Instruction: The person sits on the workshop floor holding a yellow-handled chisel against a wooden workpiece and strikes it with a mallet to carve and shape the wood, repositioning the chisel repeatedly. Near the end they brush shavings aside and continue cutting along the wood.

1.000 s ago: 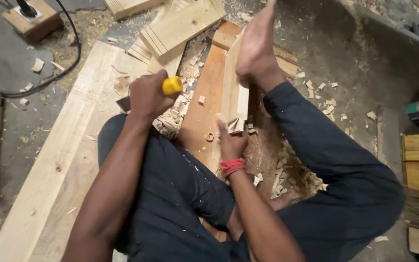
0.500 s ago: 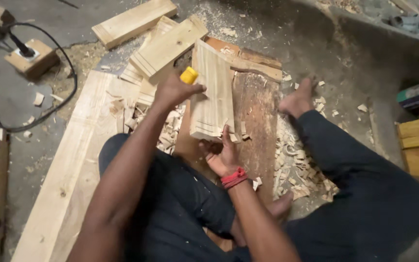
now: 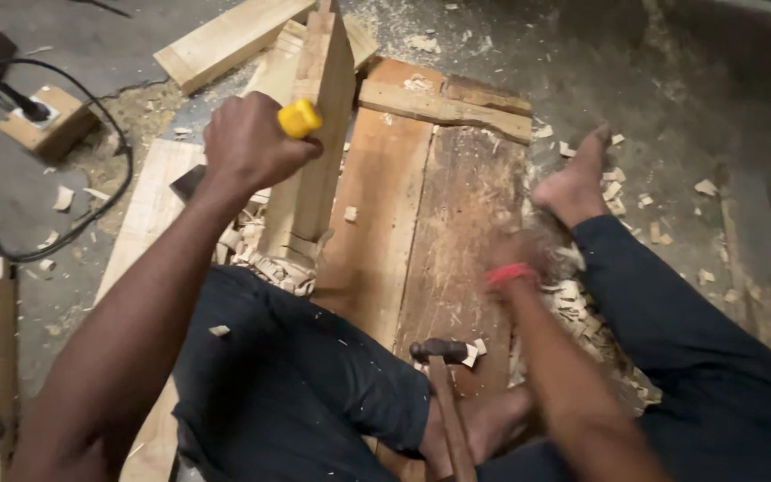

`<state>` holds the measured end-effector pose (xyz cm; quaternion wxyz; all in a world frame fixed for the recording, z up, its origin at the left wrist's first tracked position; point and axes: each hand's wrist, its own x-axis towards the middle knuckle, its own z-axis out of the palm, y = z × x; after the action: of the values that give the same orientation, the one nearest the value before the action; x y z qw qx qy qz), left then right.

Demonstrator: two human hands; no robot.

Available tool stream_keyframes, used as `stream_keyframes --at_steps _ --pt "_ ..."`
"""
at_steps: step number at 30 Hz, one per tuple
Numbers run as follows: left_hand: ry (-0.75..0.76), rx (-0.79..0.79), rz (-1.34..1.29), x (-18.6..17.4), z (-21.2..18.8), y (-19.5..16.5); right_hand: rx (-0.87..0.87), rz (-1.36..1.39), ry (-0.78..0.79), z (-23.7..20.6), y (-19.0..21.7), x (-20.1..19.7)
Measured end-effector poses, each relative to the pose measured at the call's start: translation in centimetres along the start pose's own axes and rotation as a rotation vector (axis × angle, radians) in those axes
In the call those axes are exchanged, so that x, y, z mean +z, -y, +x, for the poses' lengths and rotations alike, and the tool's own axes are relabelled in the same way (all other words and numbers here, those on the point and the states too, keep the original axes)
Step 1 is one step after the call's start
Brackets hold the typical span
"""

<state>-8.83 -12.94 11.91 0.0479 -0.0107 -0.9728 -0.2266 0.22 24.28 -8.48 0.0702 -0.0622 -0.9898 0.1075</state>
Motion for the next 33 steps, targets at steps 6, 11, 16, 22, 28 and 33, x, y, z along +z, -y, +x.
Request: stream_keyframes --at_steps 6,11,16,22,28,33 --pt "-0.052 0.052 0.083 1.2 1.2 -2.8 -0.563 -0.321 0.025 -0.6 8.1 2.4" --pt "-0.043 0.090 0.116 1.9 1.1 -4.0 -0.972 0.270 -0.119 -3.1 15.6 6.7" --pt "0.169 0.069 0.164 5.1 -0.2 -5.4 0.011 0.001 0.097 2.6 1.9 3.3" --pt "0.264 0.019 0.070 12.9 -0.7 -8.3 -0.083 0.645 0.257 -2.9 1.9 1.6" --pt "0.146 0.078 0.031 15.8 1.1 -9.1 -0.057 0.747 0.024 -7.4 13.1 0.3" --pt "0.171 0.043 -0.006 14.4 1.4 -9.1 0.164 0.660 -0.054 -5.4 15.7 -0.1"
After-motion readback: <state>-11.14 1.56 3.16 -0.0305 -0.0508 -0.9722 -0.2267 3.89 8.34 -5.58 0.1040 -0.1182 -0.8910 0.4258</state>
